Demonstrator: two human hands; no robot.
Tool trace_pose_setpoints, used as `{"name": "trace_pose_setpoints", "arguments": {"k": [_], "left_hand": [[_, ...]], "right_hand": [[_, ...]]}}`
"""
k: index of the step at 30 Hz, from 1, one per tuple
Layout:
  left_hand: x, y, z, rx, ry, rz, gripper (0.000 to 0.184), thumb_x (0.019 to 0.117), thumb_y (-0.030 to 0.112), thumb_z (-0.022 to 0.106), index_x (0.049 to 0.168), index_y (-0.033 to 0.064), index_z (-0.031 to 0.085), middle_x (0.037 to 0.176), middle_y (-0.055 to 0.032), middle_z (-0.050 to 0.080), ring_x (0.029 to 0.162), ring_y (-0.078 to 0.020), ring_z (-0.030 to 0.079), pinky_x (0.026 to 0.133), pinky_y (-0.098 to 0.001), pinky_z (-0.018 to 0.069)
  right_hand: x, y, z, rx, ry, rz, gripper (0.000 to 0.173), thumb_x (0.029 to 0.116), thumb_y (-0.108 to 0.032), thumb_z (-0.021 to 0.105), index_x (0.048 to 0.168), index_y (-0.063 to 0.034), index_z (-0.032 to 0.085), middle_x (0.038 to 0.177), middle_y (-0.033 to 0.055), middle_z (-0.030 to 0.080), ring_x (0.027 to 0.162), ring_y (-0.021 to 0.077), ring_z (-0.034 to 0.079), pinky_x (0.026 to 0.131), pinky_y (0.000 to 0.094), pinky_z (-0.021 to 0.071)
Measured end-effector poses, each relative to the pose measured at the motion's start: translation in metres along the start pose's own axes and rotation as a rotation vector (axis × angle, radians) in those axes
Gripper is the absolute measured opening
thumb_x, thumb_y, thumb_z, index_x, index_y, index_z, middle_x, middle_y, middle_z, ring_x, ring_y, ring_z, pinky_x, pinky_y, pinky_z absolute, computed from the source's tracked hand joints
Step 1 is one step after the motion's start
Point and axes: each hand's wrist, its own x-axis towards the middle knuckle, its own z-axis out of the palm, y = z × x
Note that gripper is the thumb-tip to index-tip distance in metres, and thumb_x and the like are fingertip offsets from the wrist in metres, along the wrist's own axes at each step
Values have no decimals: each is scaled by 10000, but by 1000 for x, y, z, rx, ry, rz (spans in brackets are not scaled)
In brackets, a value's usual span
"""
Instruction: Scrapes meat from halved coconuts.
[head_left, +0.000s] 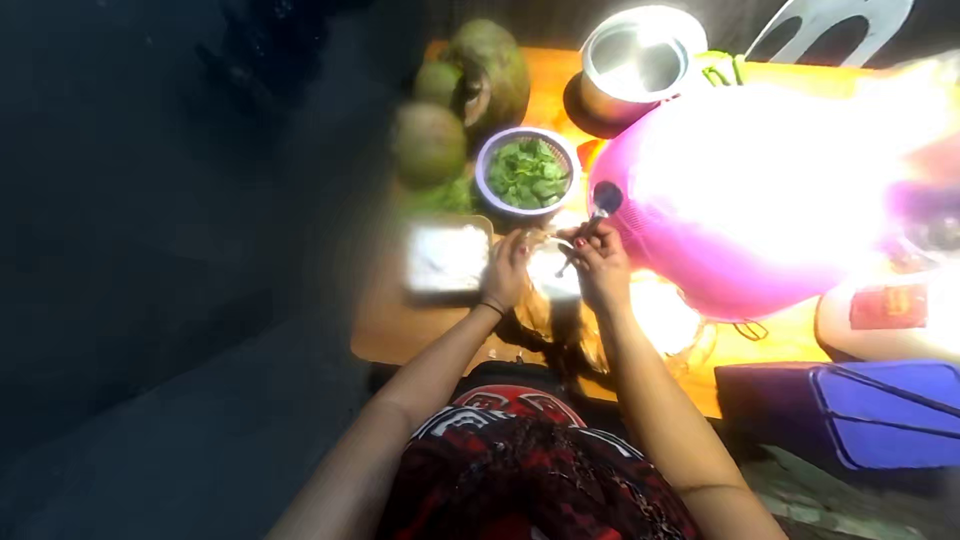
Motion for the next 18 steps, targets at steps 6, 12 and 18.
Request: {"name": "trace_pose_setpoints", "arguments": {"k": [6, 12, 18], "left_hand": [[-2, -3, 0, -9, 17, 25, 456, 1098, 225, 400, 1503, 26, 463, 1485, -216, 507, 1347, -307, 530, 1119, -466, 434], [-3, 0, 0, -23, 18, 47, 456, 1105, 211, 382, 1506, -1, 438, 1477, -228, 508, 1351, -294, 524, 1132, -438, 419], [17, 30, -7, 55, -70, -162, 414, 1081, 161, 378, 1447, -21, 441, 1341, -247, 583, 1213, -317, 597, 1029, -475, 481]], "right_hand": [[-37, 20, -39, -281, 87, 99, 257, 956, 52, 606, 1213, 71, 602, 1143, 62, 687, 1024, 32, 650, 939, 230, 548], [-58, -5, -66, -459, 121, 226, 186, 933, -22, 685, 1114, 18, 670, 950, 58, 677, 730, 41, 606, 672, 226, 539], [-44, -12, -68, -860, -80, 443, 218, 954, -187, 733, 1051, 7, 706, 911, 181, 692, 805, 305, 664, 762, 538, 547]]}}
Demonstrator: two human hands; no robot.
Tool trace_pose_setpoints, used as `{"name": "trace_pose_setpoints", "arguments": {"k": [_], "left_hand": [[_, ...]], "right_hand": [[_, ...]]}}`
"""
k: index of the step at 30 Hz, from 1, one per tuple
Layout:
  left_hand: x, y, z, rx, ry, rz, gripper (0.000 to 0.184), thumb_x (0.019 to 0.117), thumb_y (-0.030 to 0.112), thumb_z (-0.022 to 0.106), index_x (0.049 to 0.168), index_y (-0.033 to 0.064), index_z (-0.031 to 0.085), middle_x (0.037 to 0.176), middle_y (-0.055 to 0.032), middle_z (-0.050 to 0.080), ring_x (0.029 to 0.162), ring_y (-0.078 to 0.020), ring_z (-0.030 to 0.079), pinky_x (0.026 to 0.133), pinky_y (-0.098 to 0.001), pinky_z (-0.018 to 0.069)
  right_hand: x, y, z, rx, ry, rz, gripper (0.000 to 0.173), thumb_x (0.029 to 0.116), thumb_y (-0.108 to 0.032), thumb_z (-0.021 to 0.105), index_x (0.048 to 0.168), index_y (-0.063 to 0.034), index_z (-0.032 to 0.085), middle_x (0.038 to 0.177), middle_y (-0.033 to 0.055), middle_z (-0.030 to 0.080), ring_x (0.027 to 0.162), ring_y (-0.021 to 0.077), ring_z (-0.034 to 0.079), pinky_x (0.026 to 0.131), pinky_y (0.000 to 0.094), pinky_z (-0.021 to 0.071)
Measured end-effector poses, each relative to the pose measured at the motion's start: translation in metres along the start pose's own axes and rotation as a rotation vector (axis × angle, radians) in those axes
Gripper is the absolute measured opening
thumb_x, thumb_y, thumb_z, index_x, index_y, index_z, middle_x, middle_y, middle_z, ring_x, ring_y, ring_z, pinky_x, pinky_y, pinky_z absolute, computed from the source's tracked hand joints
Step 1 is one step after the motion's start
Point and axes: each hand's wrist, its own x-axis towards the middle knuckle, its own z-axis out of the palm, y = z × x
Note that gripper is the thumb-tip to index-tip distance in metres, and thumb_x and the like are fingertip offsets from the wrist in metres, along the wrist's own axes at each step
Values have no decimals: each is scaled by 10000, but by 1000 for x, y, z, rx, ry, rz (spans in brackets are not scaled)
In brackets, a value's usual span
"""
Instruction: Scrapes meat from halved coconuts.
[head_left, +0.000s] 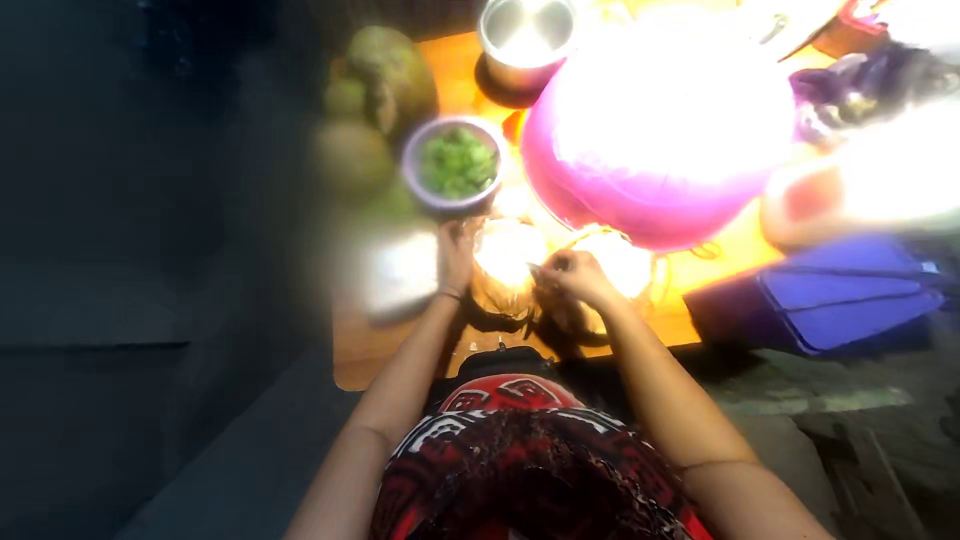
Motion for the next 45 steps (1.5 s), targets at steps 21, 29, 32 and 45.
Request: {"name": "trace_pose_setpoints", "arguments": {"k": [21, 29, 32, 45], "left_hand": [[-4, -16, 11, 82, 144, 188, 427, 1122, 277, 373, 1453, 68, 544, 1302, -176, 667, 1175, -258, 658, 1029, -456, 496], [-6, -16, 10, 103, 141, 186, 426, 1123, 255, 369, 1458, 51, 534, 1339, -176, 650, 1207, -258, 647, 1053, -451, 486], [-6, -18, 10, 103, 161, 213, 423, 1122, 260, 372, 1445, 48, 547, 1312, -173, 664, 1183, -250, 657, 1036, -441, 499], [-5, -26, 10, 51, 159, 238, 421, 1121, 248, 383, 1451, 37, 539, 1332, -167, 655, 1188, -218, 654, 1047, -398, 494]], "right_hand": [[-10, -64, 8, -656, -245, -10, 259, 1049, -214, 552, 1225, -118, 717, 1176, 201, 713, 1130, 422, 669, 886, 653, 515], [-11, -51, 28, -619, -244, -23, 329, 1076, -212, 479, 1352, -153, 650, 1121, 216, 719, 1080, 434, 685, 864, 638, 530], [-8, -61, 4, -653, -272, -20, 252, 1047, -237, 562, 1213, -131, 719, 1162, 198, 714, 1123, 422, 669, 872, 659, 513], [-2, -88, -11, -695, -262, 3, 233, 992, -163, 618, 1195, -126, 726, 1166, 208, 709, 1124, 435, 661, 866, 674, 504]]}}
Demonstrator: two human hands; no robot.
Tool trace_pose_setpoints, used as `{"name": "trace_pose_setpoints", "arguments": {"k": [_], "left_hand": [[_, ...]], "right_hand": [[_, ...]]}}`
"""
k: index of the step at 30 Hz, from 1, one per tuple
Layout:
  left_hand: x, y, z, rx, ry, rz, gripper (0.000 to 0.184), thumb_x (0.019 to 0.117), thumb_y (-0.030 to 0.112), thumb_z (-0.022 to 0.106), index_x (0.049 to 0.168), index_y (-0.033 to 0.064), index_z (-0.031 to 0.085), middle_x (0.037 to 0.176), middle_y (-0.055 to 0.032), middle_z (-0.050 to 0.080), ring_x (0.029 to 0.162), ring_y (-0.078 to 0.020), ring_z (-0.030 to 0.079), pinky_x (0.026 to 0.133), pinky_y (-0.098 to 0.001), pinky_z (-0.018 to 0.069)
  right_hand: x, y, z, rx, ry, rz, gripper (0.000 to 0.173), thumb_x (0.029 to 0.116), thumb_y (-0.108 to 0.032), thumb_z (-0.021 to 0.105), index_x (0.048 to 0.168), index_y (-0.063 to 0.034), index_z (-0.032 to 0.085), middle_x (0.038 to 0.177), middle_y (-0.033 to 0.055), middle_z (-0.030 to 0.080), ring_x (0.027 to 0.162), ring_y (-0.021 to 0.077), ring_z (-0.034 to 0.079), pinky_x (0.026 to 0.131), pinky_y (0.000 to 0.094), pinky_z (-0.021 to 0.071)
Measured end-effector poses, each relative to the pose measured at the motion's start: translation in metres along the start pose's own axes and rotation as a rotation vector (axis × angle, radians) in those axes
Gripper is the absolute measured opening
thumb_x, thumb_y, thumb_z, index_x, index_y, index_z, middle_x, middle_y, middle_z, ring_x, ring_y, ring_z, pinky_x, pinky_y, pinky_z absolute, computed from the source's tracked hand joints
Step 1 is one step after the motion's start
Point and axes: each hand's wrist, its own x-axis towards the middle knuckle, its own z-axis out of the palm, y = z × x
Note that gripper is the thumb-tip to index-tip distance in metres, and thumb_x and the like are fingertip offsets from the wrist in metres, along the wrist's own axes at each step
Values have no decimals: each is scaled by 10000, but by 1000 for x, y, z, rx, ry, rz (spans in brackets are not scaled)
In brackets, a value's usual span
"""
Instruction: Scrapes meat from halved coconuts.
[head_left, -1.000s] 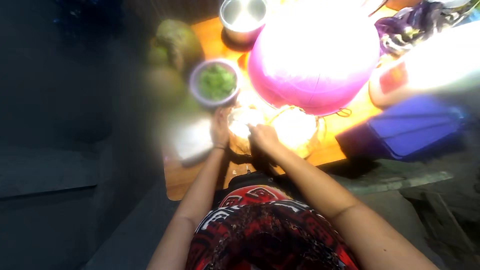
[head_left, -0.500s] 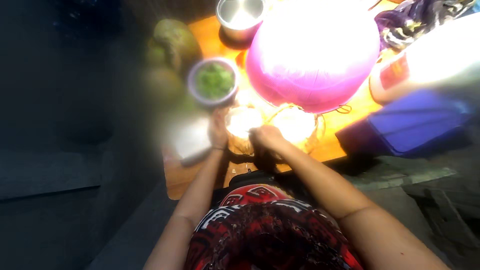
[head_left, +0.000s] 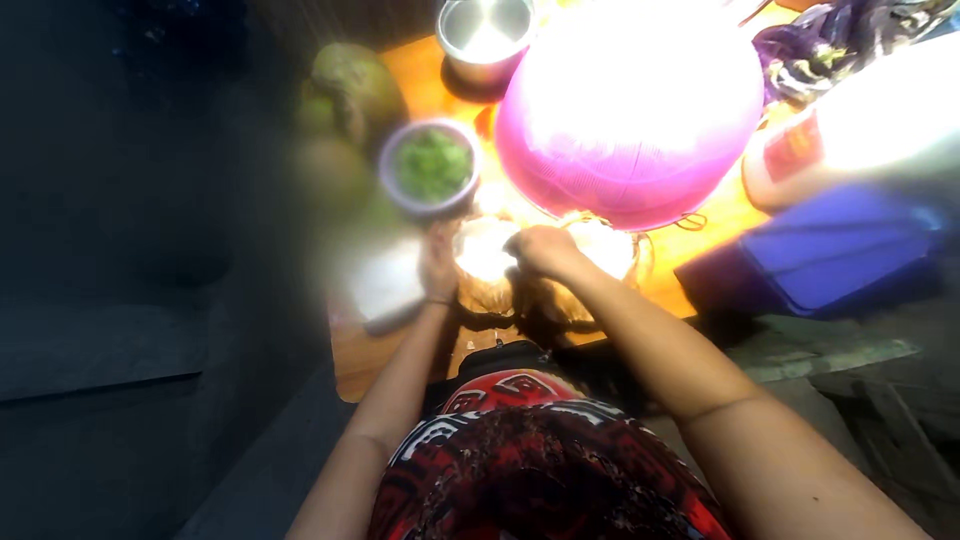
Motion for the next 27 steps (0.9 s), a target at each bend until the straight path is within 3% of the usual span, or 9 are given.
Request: {"name": "trace_pose_setpoints", "arguments": {"k": [2, 5, 8, 10, 14, 19, 21, 24, 27], "left_hand": [[0, -1, 1, -7, -1, -4, 418, 1121, 239, 383, 1454, 36, 534, 1339, -166, 652, 1196, -215, 651, 1052, -395, 492], [3, -2, -1, -11, 6, -9, 404, 1119, 217, 386, 1441, 34, 546, 1324, -173, 659, 1177, -222, 660, 1039, -398, 498], [-3, -4, -1, -32, 14, 34, 403, 1116, 202, 386, 1436, 17, 545, 1315, -174, 662, 1168, -203, 663, 1032, -371, 506], [-7, -5, -2, -52, 15, 53, 397, 1115, 183, 384, 1431, 3, 543, 1328, -169, 656, 1188, -183, 652, 1049, -345, 497], [-7, -9, -2, -69, 13, 41, 410, 1117, 181, 373, 1437, -18, 534, 1374, -185, 629, 1235, -200, 632, 1082, -353, 473], [-8, -12, -1, -65, 26, 87, 401, 1114, 172, 381, 1426, -19, 547, 1354, -184, 640, 1222, -190, 639, 1075, -335, 476], [-9, -12, -2, -69, 16, 87, 401, 1113, 171, 379, 1422, -21, 548, 1354, -184, 639, 1224, -189, 636, 1076, -337, 474], [-7, -11, -2, -63, -1, 91, 405, 1114, 178, 374, 1419, -20, 552, 1358, -183, 638, 1227, -190, 634, 1074, -337, 473], [-2, -8, -3, -69, -6, 89, 399, 1107, 187, 418, 1417, -23, 556, 1350, -191, 642, 1210, -187, 645, 1068, -327, 478]], "right_hand": [[7, -9, 12, 31, 71, -2, 290, 1022, -133, 550, 1269, -129, 701, 1189, 220, 704, 1140, 440, 659, 880, 661, 506], [9, -9, 34, -21, 48, -78, 257, 1038, -159, 538, 1211, -93, 716, 1123, 217, 718, 1079, 439, 681, 847, 657, 521], [0, -7, 12, -102, -113, -29, 222, 1019, -214, 599, 1130, -73, 727, 1139, 209, 707, 1100, 429, 669, 842, 659, 516], [0, -12, -3, -95, -98, -4, 201, 1001, -190, 625, 1121, -63, 724, 1142, 220, 700, 1108, 434, 660, 849, 663, 507], [7, -16, 21, -26, 0, -23, 318, 1072, -154, 475, 1309, -98, 679, 1197, 238, 695, 1152, 448, 649, 904, 647, 494], [-15, -9, 4, -151, -170, 19, 241, 1046, -179, 550, 1168, -54, 714, 1180, 222, 695, 1133, 436, 656, 871, 653, 510], [-14, -6, -6, -130, -117, 16, 239, 1045, -163, 551, 1175, -51, 717, 1183, 234, 695, 1144, 444, 650, 887, 666, 497], [1, -5, 11, -53, 26, -27, 303, 1066, -115, 478, 1282, -72, 686, 1189, 246, 692, 1142, 451, 650, 903, 640, 495], [7, -6, 28, -69, 7, -32, 355, 1065, -80, 471, 1391, -60, 609, 1236, 268, 650, 1132, 467, 642, 901, 627, 506]]}}
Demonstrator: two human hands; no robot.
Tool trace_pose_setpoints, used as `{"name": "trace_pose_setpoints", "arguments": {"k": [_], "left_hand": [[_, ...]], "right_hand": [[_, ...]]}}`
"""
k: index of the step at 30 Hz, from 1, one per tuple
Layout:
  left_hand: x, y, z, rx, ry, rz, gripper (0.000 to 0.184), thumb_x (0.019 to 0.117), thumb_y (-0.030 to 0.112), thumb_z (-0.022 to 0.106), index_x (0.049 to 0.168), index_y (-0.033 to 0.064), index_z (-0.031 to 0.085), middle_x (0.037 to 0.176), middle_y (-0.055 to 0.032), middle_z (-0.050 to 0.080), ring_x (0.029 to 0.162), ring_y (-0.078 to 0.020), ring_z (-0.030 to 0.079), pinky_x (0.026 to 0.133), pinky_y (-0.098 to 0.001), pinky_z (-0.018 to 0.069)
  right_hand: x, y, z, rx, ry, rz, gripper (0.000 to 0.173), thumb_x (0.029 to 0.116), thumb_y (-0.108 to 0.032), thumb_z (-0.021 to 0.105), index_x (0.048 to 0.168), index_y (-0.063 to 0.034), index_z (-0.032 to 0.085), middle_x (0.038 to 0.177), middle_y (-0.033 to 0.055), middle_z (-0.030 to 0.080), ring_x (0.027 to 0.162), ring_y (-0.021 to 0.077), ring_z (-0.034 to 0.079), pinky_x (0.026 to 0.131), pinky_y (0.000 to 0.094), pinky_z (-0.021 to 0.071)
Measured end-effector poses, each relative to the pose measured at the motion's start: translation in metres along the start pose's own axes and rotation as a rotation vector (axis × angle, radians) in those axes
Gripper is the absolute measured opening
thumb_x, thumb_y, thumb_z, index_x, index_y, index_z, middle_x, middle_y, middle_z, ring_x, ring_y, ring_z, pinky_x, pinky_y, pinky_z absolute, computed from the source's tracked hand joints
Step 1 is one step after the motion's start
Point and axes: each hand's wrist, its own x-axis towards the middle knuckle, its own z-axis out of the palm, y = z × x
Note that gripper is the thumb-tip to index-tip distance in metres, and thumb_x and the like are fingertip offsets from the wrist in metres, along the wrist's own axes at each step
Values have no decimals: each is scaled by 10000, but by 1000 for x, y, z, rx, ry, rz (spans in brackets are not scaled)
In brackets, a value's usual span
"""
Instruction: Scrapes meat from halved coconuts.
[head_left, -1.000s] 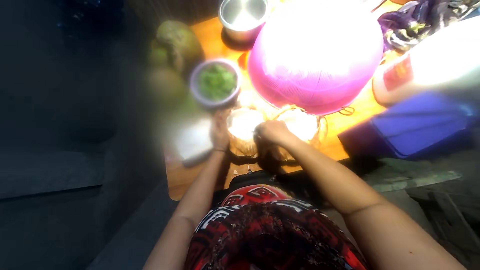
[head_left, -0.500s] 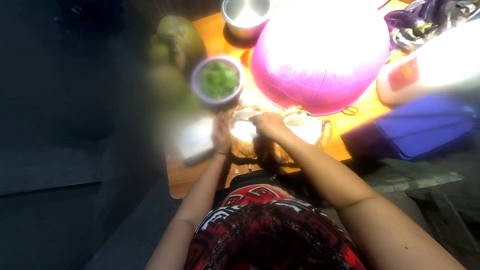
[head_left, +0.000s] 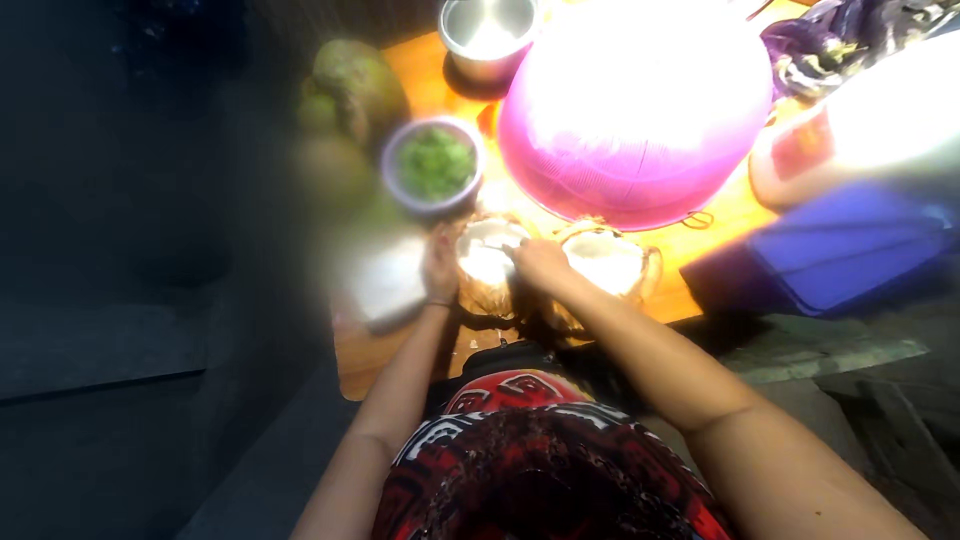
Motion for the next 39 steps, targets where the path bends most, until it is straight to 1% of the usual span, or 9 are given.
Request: {"name": "trace_pose_setpoints", "arguments": {"k": [4, 7, 12, 17, 20, 24, 29, 34, 39], "left_hand": [[3, 2, 2, -25, -14, -22, 388, 1093, 202, 481, 1410, -4, 568, 1303, -175, 669, 1157, -156, 666, 1034, -308, 504], [5, 2, 1, -38, -15, -17, 384, 1088, 198, 496, 1407, -1, 575, 1300, -175, 671, 1153, -149, 669, 1035, -307, 506], [3, 1, 1, -61, -26, -6, 382, 1085, 188, 500, 1401, -13, 575, 1311, -173, 663, 1155, -135, 660, 1034, -291, 500], [-1, -3, -2, -54, -23, 17, 387, 1086, 170, 484, 1401, -40, 567, 1331, -196, 649, 1181, -159, 653, 1050, -303, 491], [-1, -4, -2, -60, -16, 28, 386, 1081, 171, 495, 1394, -43, 569, 1290, -190, 668, 1142, -142, 665, 1023, -293, 508], [2, -1, 0, -39, -10, 0, 374, 1079, 161, 502, 1382, -44, 580, 1278, -197, 673, 1133, -163, 670, 1022, -309, 507], [0, -4, 0, -12, -3, 50, 375, 1075, 168, 515, 1373, -46, 587, 1252, -200, 687, 1128, -176, 681, 1024, -318, 513], [2, 0, 1, -9, -14, 5, 373, 1076, 189, 522, 1373, -24, 595, 1242, -185, 692, 1105, -168, 685, 1005, -321, 522], [0, -2, 0, 9, -16, 36, 366, 1078, 171, 510, 1371, -32, 594, 1240, -191, 692, 1098, -170, 688, 1004, -317, 521]], "right_hand": [[-4, 12, -5, -2, -63, -11, 272, 1078, -157, 483, 1190, -12, 684, 1153, 245, 696, 1133, 443, 658, 899, 639, 503], [-14, 17, -32, -102, -193, -20, 209, 1017, -187, 603, 1091, -24, 713, 1126, 229, 696, 1106, 440, 655, 860, 664, 494], [1, 26, -26, 2, -88, -94, 214, 991, -159, 629, 1171, -135, 742, 1147, 198, 713, 1115, 431, 660, 861, 689, 491], [-8, 17, -31, -100, -207, -116, 224, 1028, -210, 609, 1119, -28, 703, 1140, 234, 688, 1122, 442, 646, 874, 675, 480], [-10, 14, -52, -153, -218, -125, 193, 1019, -192, 612, 1076, -38, 713, 1095, 218, 698, 1078, 429, 659, 835, 672, 490], [5, 18, -30, -81, -96, -207, 186, 1014, -152, 597, 1059, -21, 721, 1080, 234, 706, 1074, 450, 665, 834, 685, 490], [-11, 23, -55, -218, -276, -137, 198, 1023, -200, 603, 1072, -43, 714, 1076, 208, 698, 1058, 425, 662, 816, 666, 491], [5, 20, -41, -127, -102, -207, 184, 1010, -154, 602, 1092, -39, 721, 1084, 231, 703, 1078, 450, 659, 840, 681, 486], [-8, 29, -53, -244, -278, -160, 196, 1017, -203, 628, 1057, -28, 705, 1060, 218, 693, 1056, 429, 662, 807, 665, 494]]}}
